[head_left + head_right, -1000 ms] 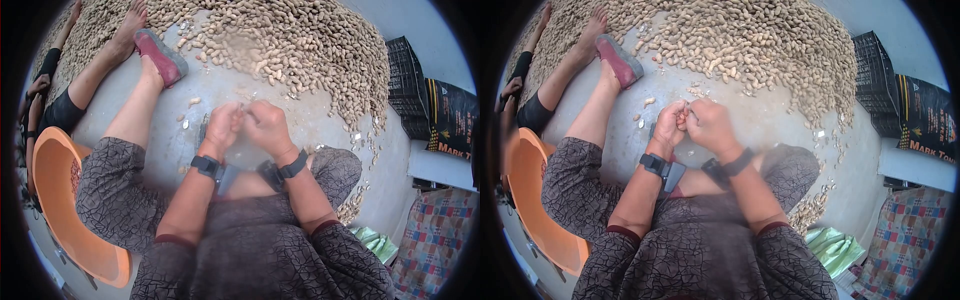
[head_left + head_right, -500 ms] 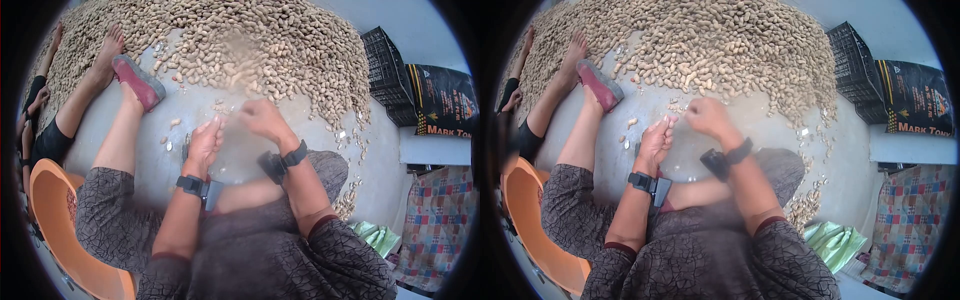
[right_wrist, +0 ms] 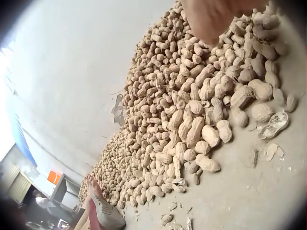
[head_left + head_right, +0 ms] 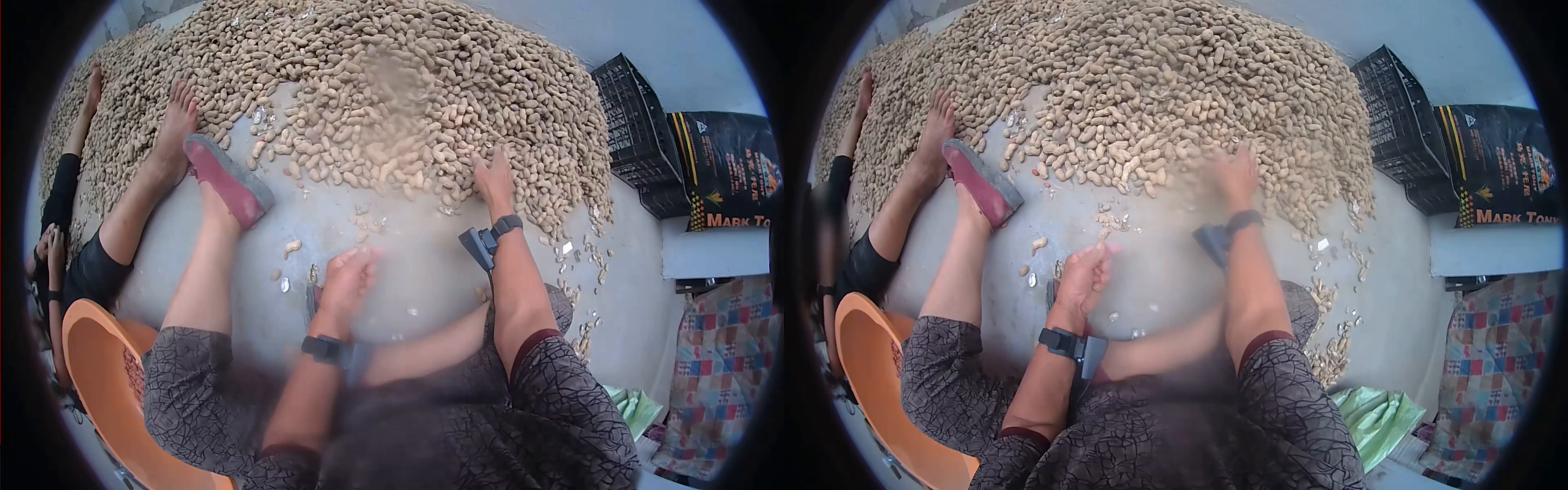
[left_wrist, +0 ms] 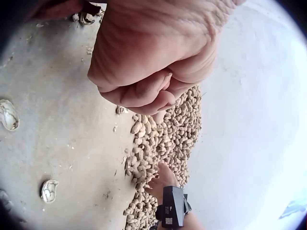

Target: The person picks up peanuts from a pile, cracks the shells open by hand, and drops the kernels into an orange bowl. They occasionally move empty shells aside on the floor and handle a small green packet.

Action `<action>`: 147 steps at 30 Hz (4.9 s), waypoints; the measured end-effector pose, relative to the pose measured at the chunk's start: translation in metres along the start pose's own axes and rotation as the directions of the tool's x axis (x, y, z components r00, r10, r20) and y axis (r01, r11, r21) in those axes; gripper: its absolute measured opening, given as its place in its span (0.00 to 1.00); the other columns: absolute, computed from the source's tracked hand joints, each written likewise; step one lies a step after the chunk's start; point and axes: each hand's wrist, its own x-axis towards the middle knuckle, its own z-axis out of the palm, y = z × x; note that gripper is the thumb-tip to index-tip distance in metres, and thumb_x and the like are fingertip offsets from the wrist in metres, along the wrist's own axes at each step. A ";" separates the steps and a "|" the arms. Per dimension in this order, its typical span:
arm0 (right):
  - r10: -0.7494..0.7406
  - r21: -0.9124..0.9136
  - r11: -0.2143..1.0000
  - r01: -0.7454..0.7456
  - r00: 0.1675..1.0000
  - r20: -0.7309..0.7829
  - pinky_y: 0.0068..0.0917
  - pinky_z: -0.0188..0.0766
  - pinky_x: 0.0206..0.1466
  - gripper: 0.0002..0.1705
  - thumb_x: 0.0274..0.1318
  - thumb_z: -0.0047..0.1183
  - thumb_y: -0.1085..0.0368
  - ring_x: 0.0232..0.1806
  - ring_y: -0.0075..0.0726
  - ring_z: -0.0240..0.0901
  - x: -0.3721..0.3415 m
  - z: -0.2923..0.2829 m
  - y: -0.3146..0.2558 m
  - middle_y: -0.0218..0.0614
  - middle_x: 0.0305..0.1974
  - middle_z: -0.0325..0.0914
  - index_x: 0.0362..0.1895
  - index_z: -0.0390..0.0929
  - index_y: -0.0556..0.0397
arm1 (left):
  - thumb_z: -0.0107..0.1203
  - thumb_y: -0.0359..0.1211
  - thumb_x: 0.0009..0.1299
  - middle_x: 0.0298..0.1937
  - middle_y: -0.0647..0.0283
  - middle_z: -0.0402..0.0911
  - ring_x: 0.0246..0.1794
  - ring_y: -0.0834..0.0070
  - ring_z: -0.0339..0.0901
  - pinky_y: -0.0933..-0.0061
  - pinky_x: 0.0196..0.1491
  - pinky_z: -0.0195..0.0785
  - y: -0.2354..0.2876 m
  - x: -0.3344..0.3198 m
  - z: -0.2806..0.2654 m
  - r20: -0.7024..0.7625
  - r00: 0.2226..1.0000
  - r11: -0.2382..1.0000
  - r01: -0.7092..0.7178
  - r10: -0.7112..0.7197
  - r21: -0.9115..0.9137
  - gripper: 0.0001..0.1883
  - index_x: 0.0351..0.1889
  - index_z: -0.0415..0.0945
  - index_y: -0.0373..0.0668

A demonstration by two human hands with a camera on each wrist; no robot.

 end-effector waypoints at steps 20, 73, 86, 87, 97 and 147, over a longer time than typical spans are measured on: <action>-0.692 0.309 0.721 0.620 0.668 0.274 0.38 0.65 0.53 0.22 0.45 0.54 0.55 0.50 0.45 0.70 -0.093 0.039 -0.073 0.44 0.46 0.75 0.45 0.77 0.52 | 0.46 0.34 0.70 0.22 0.68 0.71 0.16 0.86 0.64 0.87 0.15 0.50 -0.012 0.004 -0.002 -0.063 0.997 0.994 -0.050 0.044 -0.099 0.10 0.32 0.73 0.38; -0.394 0.723 0.634 -0.275 0.690 0.607 0.21 0.72 0.22 0.07 0.47 0.56 0.66 0.19 0.22 0.69 -0.173 -0.020 -0.068 0.32 0.23 0.75 0.25 0.75 0.56 | 0.54 0.34 0.67 0.25 0.70 0.72 0.19 0.89 0.65 0.92 0.15 0.51 -0.004 -0.027 0.003 0.080 0.975 0.977 -0.210 0.208 0.022 0.12 0.43 0.74 0.35; -0.480 0.717 0.662 -0.218 0.612 0.628 0.20 0.73 0.20 0.12 0.49 0.56 0.63 0.19 0.24 0.71 -0.179 -0.015 -0.063 0.35 0.21 0.76 0.24 0.76 0.61 | 0.60 0.32 0.61 0.25 0.70 0.75 0.20 0.87 0.67 0.87 0.23 0.59 -0.005 -0.028 0.000 0.133 0.941 0.851 -0.339 0.311 0.401 0.08 0.34 0.75 0.39; -0.501 0.745 0.633 -0.211 0.622 0.602 0.21 0.73 0.20 0.12 0.49 0.55 0.63 0.19 0.24 0.71 -0.180 -0.014 -0.064 0.36 0.22 0.77 0.25 0.77 0.61 | 0.59 0.32 0.61 0.25 0.69 0.76 0.21 0.86 0.67 0.87 0.23 0.60 -0.005 -0.029 -0.001 0.124 0.941 0.870 -0.338 0.314 0.360 0.08 0.33 0.75 0.39; -0.478 0.832 0.469 -0.297 0.706 0.522 0.19 0.69 0.19 0.11 0.54 0.51 0.65 0.16 0.21 0.68 -0.194 -0.010 -0.070 0.32 0.18 0.72 0.23 0.75 0.60 | 0.57 0.31 0.63 0.29 0.66 0.77 0.20 0.86 0.68 0.88 0.22 0.59 -0.004 -0.031 0.001 0.067 0.927 0.905 -0.374 0.369 0.200 0.07 0.35 0.73 0.39; -0.514 0.748 0.629 -0.209 0.610 0.603 0.20 0.74 0.24 0.10 0.53 0.53 0.63 0.22 0.26 0.76 -0.174 -0.038 -0.072 0.32 0.22 0.76 0.28 0.76 0.57 | 0.52 0.34 0.68 0.26 0.66 0.71 0.22 0.85 0.68 0.92 0.14 0.53 0.006 -0.031 -0.009 0.072 0.997 0.954 -0.013 0.037 -0.300 0.09 0.39 0.72 0.36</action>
